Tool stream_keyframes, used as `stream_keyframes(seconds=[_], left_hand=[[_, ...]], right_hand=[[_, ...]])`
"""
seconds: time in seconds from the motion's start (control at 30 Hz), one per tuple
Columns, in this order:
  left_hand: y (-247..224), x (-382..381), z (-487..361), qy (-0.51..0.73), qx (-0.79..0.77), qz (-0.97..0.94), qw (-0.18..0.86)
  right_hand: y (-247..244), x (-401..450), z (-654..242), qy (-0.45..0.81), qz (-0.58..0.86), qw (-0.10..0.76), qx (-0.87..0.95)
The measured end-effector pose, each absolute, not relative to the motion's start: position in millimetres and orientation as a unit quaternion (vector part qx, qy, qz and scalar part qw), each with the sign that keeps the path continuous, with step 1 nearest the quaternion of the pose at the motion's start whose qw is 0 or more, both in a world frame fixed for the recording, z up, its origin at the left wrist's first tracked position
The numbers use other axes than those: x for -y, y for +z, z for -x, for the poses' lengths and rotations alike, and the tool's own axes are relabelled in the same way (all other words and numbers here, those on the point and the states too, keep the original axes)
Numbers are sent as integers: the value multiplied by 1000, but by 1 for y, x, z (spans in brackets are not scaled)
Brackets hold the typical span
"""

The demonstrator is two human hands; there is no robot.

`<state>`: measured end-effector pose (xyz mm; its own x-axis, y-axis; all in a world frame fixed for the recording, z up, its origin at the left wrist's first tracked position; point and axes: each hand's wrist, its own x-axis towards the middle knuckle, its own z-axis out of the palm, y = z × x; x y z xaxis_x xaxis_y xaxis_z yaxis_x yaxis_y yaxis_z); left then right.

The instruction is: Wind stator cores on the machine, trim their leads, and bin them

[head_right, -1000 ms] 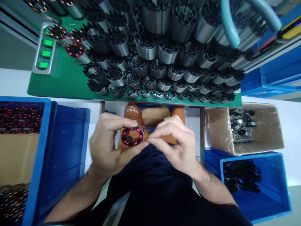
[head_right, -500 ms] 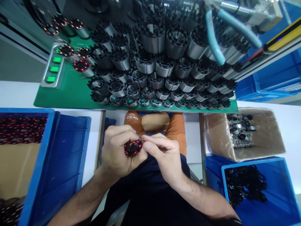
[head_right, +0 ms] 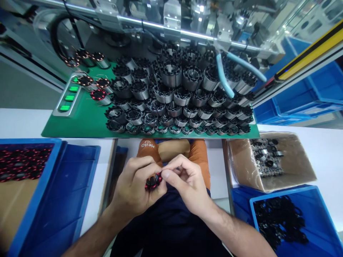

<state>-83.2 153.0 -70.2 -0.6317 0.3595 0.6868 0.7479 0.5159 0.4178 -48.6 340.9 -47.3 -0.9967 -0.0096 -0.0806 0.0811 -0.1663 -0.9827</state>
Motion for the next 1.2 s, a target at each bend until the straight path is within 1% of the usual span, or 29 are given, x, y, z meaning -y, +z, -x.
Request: stream_keyframes(seconds=[0.13, 0.2, 0.23, 0.27, 0.3, 0.33, 0.37, 0.4, 0.43, 0.47, 0.5, 0.53, 0.57, 0.6, 0.63, 0.67, 0.7, 0.73, 0.77, 0.8, 0.83, 0.87, 0.9, 0.93, 0.97, 1.0, 1.07, 1.13, 1.2], left_hand=[[-59, -149, 78, -388, 824, 334, 242], [-53, -150, 76, -433, 817, 319, 209], [-52, -151, 77, -469, 812, 301, 173], [-54, -152, 78, -519, 800, 281, 109], [-57, -153, 79, -582, 770, 259, 10], [-63, -154, 81, -647, 715, 233, -125], [-71, -155, 81, -695, 631, 200, -282], [-80, -154, 81, -716, 538, 159, -416], [-89, -153, 78, -720, 474, 120, -492], [-97, -152, 74, -721, 471, 93, -500], [-104, -150, 68, -718, 532, 81, -442], [-109, -149, 61, -698, 631, 93, -326], [-112, -149, 54, -651, 727, 128, -178], [-113, -150, 47, -580, 794, 177, -38], [-112, -152, 42, -508, 828, 229, 70], [-109, -156, 38, -453, 837, 275, 138], [-106, -160, 37, -427, 833, 308, 171], [-102, -164, 39, -432, 825, 320, 173], [-97, -167, 42, -461, 818, 313, 141], [-92, -168, 47, -508, 804, 300, 72], [-87, -168, 52, -562, 776, 287, -27], [-81, -167, 57, -609, 732, 274, -133], [-77, -164, 62, -641, 687, 263, -220], [-72, -160, 65, -654, 659, 258, -268], [-69, -155, 68, -653, 660, 258, -269], [-67, -151, 69, -642, 683, 261, -232], [-64, -145, 70, -606, 734, 282, -122], [-64, -142, 70, -575, 751, 322, -46], [-63, -142, 69, -540, 756, 369, 17]], right_hand=[[-35, -356, 59, -710, 64, 55, -699], [-26, -366, 65, -655, 115, 44, -745], [-21, -371, 68, -614, 147, 28, -775], [-16, -376, 70, -561, 191, 8, -806], [-12, -382, 72, -503, 242, -11, -830], [-8, -388, 73, -449, 291, -21, -844], [-7, -393, 73, -413, 326, -14, -850], [-7, -399, 71, -401, 335, 7, -853], [-10, -404, 67, -415, 312, 45, -854], [-15, -408, 62, -449, 259, 96, -850], [-21, -412, 55, -492, 188, 150, -837], [-28, -414, 48, -535, 119, 200, -812], [-35, -415, 42, -574, 61, 241, -780], [-41, -415, 37, -607, 23, 274, -746], [-45, -414, 32, -634, 7, 296, -715], [-48, -412, 30, -649, 8, 301, -698], [-50, -409, 29, -646, 24, 286, -707], [-49, -408, 31, -622, 54, 246, -742], [-47, -407, 33, -575, 104, 178, -791], [-44, -408, 37, -514, 167, 98, -836], [-40, -410, 41, -450, 233, 18, -862], [-36, -414, 46, -399, 296, -45, -866], [-30, -418, 51, -373, 340, -78, -860], [-25, -424, 55, -377, 356, -72, -852], [-20, -429, 59, -408, 341, -34, -847], [-16, -433, 63, -452, 298, 23, -841], [-10, -438, 68, -541, 189, 163, -803], [-10, -436, 71, -612, 115, 300, -723], [-15, -431, 72, -660, 61, 413, -625]])
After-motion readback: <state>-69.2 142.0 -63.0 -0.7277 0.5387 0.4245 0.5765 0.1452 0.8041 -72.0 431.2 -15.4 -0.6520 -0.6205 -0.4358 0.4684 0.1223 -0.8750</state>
